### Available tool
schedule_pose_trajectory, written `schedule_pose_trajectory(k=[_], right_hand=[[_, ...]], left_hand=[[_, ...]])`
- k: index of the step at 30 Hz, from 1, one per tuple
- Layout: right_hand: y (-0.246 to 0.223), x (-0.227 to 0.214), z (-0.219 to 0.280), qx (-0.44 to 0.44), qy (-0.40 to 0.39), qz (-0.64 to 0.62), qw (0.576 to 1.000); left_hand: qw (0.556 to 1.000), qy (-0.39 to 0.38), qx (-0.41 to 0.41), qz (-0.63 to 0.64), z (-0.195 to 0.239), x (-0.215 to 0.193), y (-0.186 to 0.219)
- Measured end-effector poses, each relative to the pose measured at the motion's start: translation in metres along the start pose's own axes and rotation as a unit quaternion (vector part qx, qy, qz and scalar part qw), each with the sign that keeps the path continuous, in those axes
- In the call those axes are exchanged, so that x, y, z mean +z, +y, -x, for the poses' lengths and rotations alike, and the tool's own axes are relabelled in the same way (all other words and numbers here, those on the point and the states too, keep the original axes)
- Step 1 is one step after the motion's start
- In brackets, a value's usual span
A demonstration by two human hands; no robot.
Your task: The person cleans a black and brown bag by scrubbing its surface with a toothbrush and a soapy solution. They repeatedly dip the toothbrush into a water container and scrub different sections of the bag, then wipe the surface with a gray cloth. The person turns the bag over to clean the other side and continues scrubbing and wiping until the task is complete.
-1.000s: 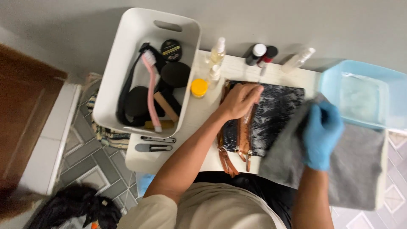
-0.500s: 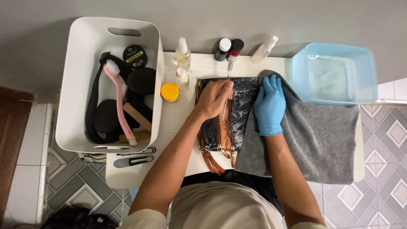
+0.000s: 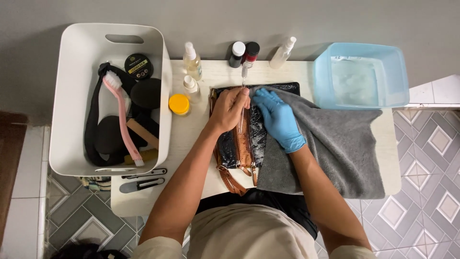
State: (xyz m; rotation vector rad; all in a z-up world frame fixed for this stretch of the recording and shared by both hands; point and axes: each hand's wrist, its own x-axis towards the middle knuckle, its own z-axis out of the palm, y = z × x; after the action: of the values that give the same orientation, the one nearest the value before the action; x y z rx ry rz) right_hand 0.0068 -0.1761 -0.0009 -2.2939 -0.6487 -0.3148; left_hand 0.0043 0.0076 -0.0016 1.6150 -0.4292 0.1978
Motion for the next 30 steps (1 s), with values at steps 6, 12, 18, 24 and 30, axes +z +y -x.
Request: schedule_pose_trajectory(k=[6, 12, 18, 24, 30], right_hand=[[-0.026, -0.027, 0.021, -0.013, -0.135, -0.115, 0.984], [-0.073, -0.075, 0.044, 0.085, -0.272, -0.193, 0.939], [-0.064, -0.095, 0.09, 0.089, -0.302, -0.246, 0.917], [-0.05, -0.13, 0.138, 0.126, -0.287, -0.148, 0.938], [-0.025, -0.173, 0.175, 0.424, 0.091, -0.199, 0.879]], left_hand=[[1.0, 0.008, -0.005, -0.001, 0.0, -0.001, -0.005], [1.0, 0.008, -0.019, -0.011, 0.001, -0.002, -0.004], [1.0, 0.0, -0.012, -0.007, 0.001, -0.003, -0.001], [0.998, 0.003, -0.019, -0.063, 0.0, -0.002, 0.017], [0.998, -0.003, -0.015, -0.066, -0.001, -0.001, 0.015]])
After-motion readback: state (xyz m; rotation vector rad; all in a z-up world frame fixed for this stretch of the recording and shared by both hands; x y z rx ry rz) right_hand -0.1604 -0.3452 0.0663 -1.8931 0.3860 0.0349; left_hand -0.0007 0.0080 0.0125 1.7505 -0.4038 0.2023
